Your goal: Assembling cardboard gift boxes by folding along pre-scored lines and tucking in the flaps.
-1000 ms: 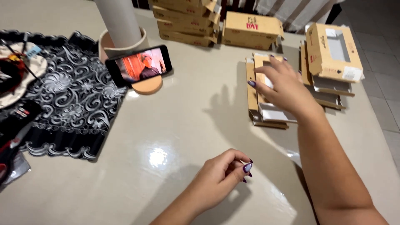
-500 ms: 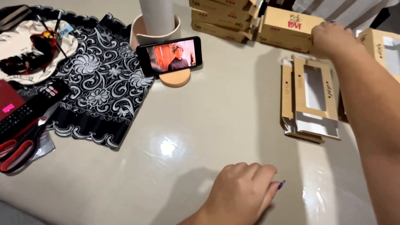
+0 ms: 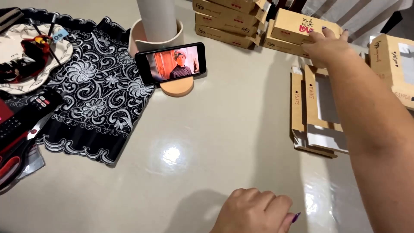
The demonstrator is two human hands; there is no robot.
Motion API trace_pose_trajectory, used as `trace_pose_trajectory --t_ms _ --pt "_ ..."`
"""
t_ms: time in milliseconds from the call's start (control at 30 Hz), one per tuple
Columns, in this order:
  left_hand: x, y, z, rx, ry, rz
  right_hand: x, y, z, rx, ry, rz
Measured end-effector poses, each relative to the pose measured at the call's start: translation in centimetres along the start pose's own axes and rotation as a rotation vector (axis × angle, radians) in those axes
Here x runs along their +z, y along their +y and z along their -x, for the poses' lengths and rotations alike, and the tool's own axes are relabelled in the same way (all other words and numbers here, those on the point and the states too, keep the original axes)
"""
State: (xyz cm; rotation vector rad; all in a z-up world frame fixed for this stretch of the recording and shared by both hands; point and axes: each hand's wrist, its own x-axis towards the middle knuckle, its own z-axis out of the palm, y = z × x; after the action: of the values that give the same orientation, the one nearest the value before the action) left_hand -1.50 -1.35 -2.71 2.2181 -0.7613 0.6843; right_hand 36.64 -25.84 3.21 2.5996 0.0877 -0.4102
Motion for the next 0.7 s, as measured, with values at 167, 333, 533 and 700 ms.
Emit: trace_pose_trajectory --t_ms 167,333,533,700 --pt "0.2 -0.2 0.1 0.0 -0.046 0.053 -2.3 -0.2 3.5 -0.049 0.007 0.063" --pt "0.3 -0.5 0.2 -0.005 -0.08 0.092 -2.4 0.0 4.1 0.003 0.248 -0.151" --pt "0.8 -0.7 0.3 -0.011 -0.064 0.029 -1.2 0.6 3.8 0.611 0.129 -1.291" --pt "1.1 -0.9 0.4 0.031 -0.044 0.032 -0.6 1.0 4.7 0.684 0.163 -1.567"
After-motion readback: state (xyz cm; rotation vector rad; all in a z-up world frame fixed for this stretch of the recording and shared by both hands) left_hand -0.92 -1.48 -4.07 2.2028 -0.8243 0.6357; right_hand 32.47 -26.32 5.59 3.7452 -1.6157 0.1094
